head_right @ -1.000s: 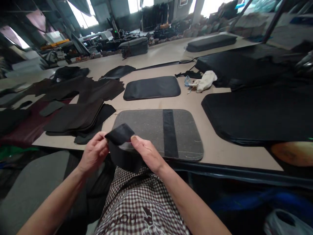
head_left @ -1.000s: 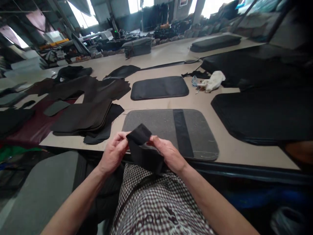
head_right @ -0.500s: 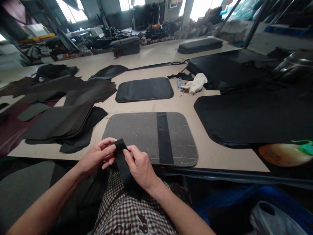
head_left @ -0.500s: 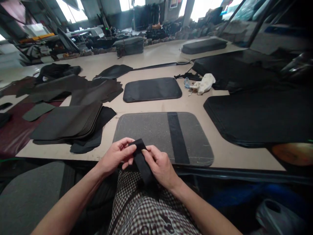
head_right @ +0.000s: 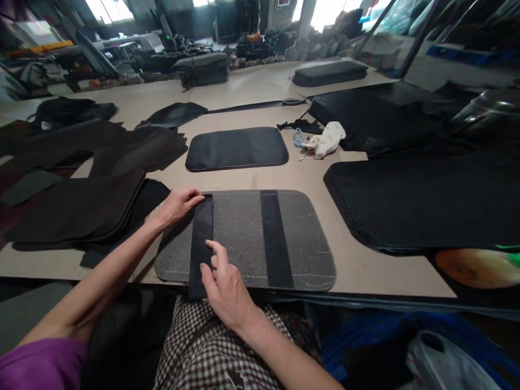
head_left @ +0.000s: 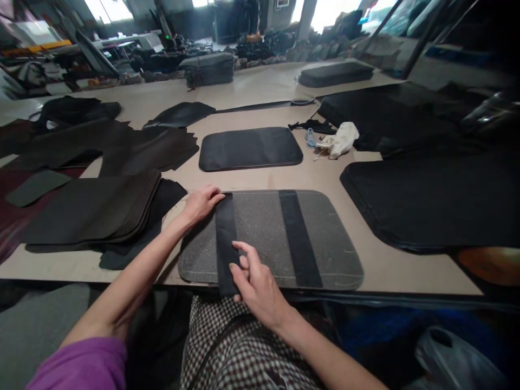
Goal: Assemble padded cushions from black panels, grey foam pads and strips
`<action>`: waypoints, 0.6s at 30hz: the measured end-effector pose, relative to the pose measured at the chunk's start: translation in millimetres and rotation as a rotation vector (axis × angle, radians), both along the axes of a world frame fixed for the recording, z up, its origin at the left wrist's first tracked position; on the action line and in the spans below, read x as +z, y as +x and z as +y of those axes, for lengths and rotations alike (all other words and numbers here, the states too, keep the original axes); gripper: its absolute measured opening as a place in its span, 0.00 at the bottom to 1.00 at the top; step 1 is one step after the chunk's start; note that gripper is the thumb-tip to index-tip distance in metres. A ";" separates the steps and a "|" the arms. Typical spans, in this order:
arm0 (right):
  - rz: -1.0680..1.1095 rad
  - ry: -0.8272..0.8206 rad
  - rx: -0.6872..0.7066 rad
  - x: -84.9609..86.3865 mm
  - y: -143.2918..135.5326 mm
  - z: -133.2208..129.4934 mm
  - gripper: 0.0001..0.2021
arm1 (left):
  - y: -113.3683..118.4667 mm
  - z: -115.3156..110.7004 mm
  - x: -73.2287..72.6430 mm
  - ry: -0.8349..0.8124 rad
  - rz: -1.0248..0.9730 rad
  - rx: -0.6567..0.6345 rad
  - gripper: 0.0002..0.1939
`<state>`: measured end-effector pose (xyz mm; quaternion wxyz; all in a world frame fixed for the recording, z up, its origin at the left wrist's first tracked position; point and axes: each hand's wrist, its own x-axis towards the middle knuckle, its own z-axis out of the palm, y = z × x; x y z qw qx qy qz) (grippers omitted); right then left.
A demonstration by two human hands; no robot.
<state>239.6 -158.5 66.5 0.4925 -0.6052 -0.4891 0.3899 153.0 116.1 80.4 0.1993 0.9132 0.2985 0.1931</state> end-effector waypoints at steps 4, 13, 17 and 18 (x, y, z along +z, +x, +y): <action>0.095 -0.004 0.073 -0.8 -1.6 7.9 0.18 | 14.5 24.4 -16.5 0.085 0.021 -0.008 0.10; 0.076 -0.022 0.070 -5.6 -1.9 13.7 0.14 | 24.7 39.9 -27.6 0.083 0.055 -0.035 0.10; 0.088 -0.020 0.074 -5.3 -2.1 15.5 0.14 | 25.3 42.8 -29.6 0.096 0.069 -0.042 0.10; 0.088 -0.020 0.073 -5.0 -2.1 16.1 0.14 | 25.3 43.6 -29.9 0.097 0.071 -0.042 0.10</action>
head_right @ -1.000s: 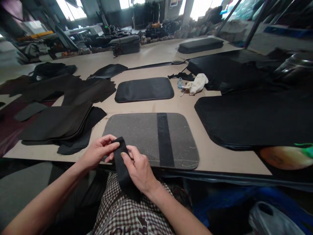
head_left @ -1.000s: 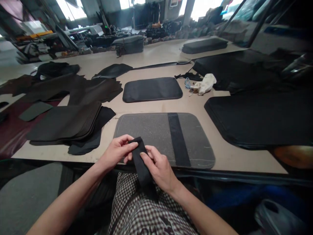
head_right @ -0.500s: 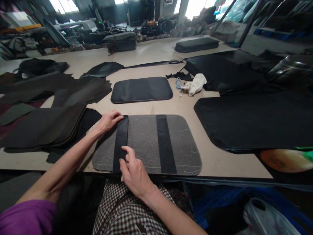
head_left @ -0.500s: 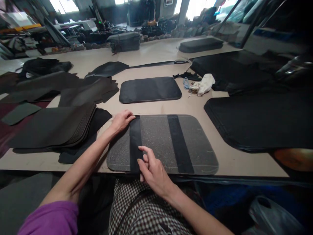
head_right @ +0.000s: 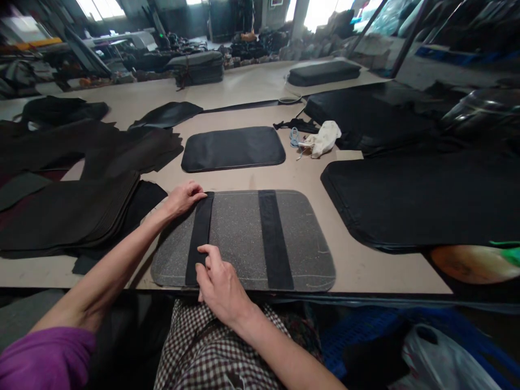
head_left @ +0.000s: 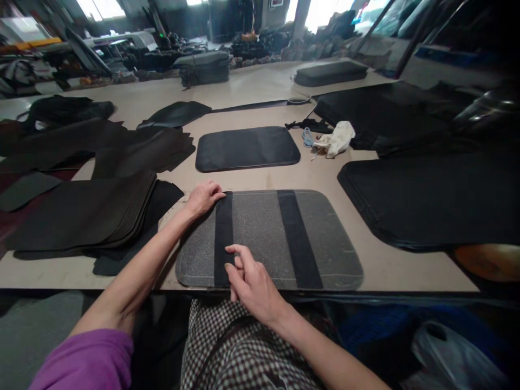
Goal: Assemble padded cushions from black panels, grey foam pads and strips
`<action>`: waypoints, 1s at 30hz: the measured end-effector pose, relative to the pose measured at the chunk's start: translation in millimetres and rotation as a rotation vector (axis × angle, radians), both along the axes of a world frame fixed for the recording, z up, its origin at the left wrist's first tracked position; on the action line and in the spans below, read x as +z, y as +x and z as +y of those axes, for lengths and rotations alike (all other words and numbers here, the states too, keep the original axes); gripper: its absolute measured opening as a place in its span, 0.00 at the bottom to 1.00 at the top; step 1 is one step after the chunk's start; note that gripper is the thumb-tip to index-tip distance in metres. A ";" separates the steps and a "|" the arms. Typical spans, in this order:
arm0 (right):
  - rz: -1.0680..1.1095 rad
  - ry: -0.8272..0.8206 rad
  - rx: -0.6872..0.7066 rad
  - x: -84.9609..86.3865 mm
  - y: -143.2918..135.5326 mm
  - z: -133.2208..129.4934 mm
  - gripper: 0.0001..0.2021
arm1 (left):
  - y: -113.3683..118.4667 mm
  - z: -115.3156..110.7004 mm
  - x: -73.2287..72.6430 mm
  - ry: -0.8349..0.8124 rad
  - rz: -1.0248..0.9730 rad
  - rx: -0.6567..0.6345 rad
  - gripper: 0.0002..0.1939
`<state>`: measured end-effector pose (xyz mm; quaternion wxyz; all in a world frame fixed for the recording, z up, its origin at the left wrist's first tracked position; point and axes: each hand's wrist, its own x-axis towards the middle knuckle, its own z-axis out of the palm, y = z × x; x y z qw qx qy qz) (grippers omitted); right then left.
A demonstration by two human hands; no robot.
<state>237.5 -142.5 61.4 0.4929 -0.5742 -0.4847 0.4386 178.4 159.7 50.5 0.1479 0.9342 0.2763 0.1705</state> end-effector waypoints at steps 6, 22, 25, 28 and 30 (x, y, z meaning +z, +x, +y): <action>-0.023 -0.020 -0.005 5.0 0.2 1.4 0.12 | 1.0 2.3 2.7 0.007 0.036 0.000 0.10; -0.089 -0.139 0.029 8.1 -11.9 1.8 0.08 | -2.8 -32.5 3.0 0.305 0.159 -0.114 0.17; -0.212 -0.166 0.065 7.0 -14.6 4.4 0.03 | -9.8 -37.2 1.6 0.295 0.144 -0.107 0.16; -0.500 -0.196 0.100 7.7 -15.6 6.5 0.02 | -14.3 -42.2 1.3 0.254 0.135 -0.088 0.14; -0.702 -0.222 0.121 9.1 -15.9 8.1 0.02 | -15.2 -45.2 2.2 0.251 0.148 -0.073 0.14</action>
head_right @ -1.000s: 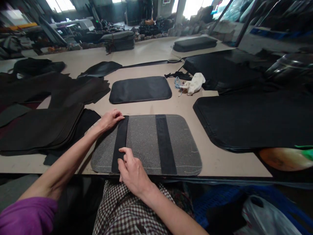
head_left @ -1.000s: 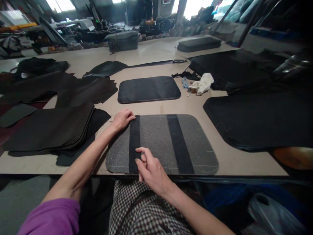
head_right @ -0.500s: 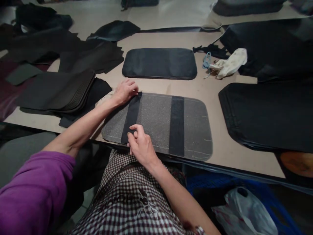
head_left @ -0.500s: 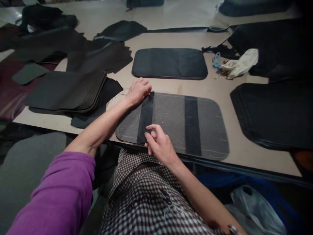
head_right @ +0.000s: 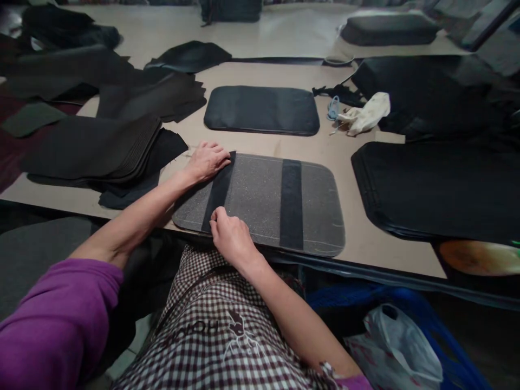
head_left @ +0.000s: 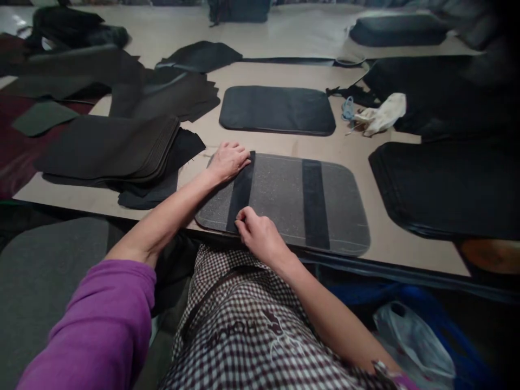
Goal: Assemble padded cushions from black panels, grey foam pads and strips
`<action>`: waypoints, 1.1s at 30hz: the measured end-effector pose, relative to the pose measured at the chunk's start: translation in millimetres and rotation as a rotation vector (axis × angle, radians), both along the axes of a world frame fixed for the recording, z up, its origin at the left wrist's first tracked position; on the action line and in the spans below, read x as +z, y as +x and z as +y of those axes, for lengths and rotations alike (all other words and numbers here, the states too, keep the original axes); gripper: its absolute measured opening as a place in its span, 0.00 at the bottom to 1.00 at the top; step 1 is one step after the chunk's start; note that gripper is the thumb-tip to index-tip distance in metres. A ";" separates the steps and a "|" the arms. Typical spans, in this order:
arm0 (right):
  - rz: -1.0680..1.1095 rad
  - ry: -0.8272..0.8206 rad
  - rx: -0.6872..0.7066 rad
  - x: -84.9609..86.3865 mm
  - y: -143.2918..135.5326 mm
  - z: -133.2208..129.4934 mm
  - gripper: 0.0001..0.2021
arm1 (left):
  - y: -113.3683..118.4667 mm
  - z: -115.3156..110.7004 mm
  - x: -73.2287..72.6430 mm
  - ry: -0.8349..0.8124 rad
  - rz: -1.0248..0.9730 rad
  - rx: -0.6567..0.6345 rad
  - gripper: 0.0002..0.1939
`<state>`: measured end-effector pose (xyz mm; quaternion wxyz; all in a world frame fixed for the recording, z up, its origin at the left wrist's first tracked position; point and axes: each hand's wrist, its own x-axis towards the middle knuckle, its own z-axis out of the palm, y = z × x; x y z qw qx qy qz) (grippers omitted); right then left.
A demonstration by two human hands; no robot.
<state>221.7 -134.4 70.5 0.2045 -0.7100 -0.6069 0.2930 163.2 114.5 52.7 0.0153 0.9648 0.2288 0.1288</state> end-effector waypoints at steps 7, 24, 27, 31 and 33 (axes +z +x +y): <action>-0.348 -0.024 0.065 7.0 -5.1 -2.9 0.09 | -0.7 -7.2 3.7 0.131 0.039 0.016 0.18; -0.572 0.168 -0.546 47.4 223.1 -109.6 0.12 | -5.8 28.0 -13.2 0.129 0.061 0.045 0.26; -0.637 0.045 -0.648 50.5 303.5 -124.9 0.20 | -1.6 25.7 1.8 0.118 0.025 0.059 0.25; -0.630 -0.059 -0.610 47.3 362.1 -130.4 0.17 | 10.9 7.5 26.6 0.082 -0.121 0.024 0.18; -0.639 -0.082 -0.594 45.1 370.9 -128.3 0.13 | 20.8 -5.3 34.2 0.063 -0.182 -0.026 0.14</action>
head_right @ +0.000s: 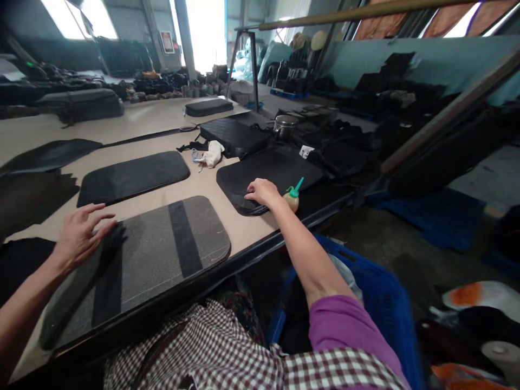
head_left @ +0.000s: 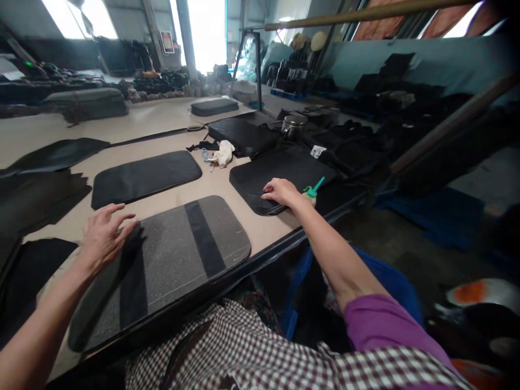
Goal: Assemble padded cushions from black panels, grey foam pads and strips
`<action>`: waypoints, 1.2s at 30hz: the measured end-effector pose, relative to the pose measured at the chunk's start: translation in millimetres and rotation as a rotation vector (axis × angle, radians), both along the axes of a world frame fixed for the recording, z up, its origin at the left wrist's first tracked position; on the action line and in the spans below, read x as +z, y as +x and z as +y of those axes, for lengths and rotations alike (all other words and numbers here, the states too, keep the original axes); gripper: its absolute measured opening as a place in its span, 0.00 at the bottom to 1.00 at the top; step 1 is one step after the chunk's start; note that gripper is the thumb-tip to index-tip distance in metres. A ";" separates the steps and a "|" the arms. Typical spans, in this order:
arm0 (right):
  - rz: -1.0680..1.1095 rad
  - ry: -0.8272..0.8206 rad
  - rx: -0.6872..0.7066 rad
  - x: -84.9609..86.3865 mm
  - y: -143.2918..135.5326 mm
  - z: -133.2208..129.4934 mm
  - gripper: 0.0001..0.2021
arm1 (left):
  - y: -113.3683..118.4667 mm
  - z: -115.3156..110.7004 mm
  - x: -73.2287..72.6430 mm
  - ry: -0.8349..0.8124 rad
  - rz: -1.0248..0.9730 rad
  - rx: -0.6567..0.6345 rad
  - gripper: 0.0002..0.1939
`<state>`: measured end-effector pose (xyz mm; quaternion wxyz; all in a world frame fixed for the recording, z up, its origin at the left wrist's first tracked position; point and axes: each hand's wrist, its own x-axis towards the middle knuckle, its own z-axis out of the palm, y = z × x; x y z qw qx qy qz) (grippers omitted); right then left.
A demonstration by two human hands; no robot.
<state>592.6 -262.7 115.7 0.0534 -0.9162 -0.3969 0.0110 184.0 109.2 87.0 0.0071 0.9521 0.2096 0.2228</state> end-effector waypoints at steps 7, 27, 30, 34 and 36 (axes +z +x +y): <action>-0.098 -0.003 -0.011 -11.8 -11.8 8.4 0.16 | 45.2 -34.5 -6.7 -0.004 -0.026 -0.170 0.13; 0.140 0.155 -0.022 -4.4 25.2 2.0 0.10 | 115.1 -104.3 7.5 -0.062 -0.024 -0.449 0.14; 0.240 0.232 -0.077 -5.5 33.4 1.0 0.09 | 122.5 -107.8 6.7 -0.104 -0.028 -0.463 0.14; 0.323 0.378 -0.121 -8.0 35.7 -2.4 0.09 | 134.4 -118.6 13.5 -0.277 -0.035 -0.478 0.15; 0.327 0.465 -0.123 -6.9 33.1 -2.0 0.10 | 143.3 -127.8 18.1 -0.434 -0.044 -0.457 0.16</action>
